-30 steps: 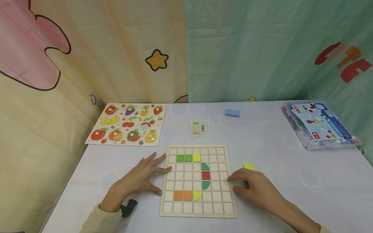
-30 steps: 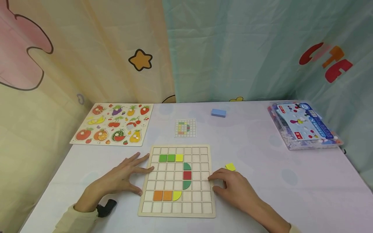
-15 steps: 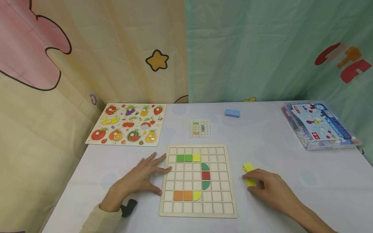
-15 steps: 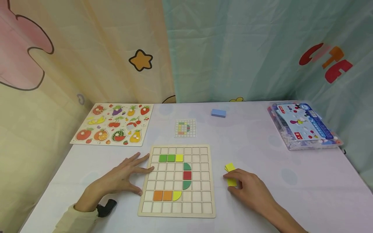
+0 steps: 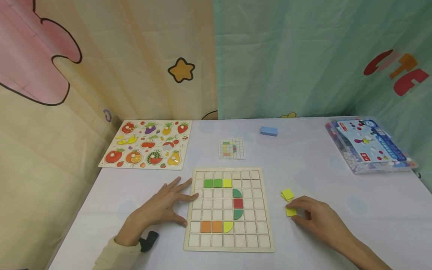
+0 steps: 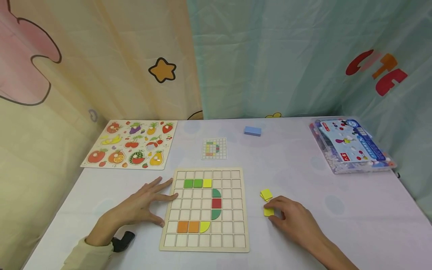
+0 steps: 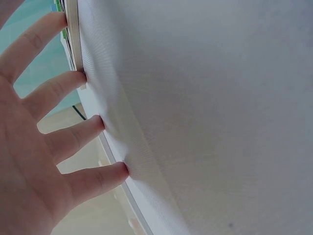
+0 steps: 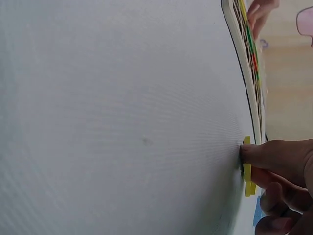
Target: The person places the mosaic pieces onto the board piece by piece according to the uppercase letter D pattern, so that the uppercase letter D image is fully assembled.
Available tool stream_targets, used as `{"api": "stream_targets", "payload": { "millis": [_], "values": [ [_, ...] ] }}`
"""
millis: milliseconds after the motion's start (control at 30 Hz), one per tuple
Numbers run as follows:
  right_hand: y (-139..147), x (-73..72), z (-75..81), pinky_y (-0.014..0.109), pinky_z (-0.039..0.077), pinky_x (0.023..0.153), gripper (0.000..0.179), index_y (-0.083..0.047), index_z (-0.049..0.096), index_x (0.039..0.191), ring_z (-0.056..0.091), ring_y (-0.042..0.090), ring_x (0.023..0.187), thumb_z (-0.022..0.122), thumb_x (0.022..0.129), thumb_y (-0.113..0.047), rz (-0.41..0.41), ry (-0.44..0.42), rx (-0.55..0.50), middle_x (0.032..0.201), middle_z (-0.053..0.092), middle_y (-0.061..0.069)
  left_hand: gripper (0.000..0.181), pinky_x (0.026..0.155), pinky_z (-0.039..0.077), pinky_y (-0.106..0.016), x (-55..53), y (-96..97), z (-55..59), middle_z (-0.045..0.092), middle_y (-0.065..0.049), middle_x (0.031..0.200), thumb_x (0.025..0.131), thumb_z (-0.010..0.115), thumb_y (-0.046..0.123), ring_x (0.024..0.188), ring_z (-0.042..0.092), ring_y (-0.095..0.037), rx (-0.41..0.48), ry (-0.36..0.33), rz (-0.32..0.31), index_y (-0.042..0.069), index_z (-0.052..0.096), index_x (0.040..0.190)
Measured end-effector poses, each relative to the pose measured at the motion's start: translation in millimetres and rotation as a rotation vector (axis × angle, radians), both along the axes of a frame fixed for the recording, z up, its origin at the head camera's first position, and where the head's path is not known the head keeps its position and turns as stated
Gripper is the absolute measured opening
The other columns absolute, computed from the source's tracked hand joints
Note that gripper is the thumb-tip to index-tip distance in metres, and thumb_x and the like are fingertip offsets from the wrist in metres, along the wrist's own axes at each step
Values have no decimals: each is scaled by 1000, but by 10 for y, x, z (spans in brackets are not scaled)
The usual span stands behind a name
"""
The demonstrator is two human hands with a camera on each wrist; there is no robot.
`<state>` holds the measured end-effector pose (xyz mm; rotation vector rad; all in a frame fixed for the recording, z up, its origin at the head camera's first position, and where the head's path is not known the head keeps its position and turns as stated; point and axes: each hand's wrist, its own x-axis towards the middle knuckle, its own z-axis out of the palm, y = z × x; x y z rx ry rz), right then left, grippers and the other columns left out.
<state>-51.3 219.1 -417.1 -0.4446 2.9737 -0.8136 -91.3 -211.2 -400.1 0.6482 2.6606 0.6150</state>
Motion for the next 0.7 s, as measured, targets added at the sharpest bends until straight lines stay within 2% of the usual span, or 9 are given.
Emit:
{"api": "stream_targets", "payload": {
  "millis": [267, 367, 533, 700],
  "values": [
    [-156, -29, 71, 18, 38, 51, 31, -18, 77, 99, 39, -3, 59, 86, 71, -8, 64, 63, -34, 100, 69, -8, 81, 110, 12, -71, 0, -1, 3, 32, -10, 158, 56, 92, 39, 146, 15, -46, 3, 3, 1, 24, 65, 131],
    [-287, -61, 100, 18, 39, 52, 29, -18, 77, 99, 42, -2, 61, 86, 72, -10, 98, 56, -60, 100, 69, -9, 81, 110, 13, -71, 3, 4, 2, 32, -10, 158, 56, 92, 38, 146, 14, -46, 1, -1, 2, 23, 65, 131],
    [-563, -104, 106, 18, 44, 56, 27, -15, 77, 102, 50, -1, 69, 84, 76, -14, 191, 31, -98, 101, 68, -11, 82, 110, 13, -71, -2, -1, -14, 31, -10, 158, 56, 92, 38, 146, 14, -46, -1, 1, -3, 23, 64, 132],
    [-871, -137, 90, 21, 51, 66, 26, -14, 78, 103, 60, 3, 82, 83, 77, -15, 292, 40, -127, 99, 66, -14, 82, 110, 13, -71, -8, -11, -25, 31, -9, 159, 57, 92, 38, 146, 14, -45, 0, 5, -8, 24, 64, 132]
  ]
}}
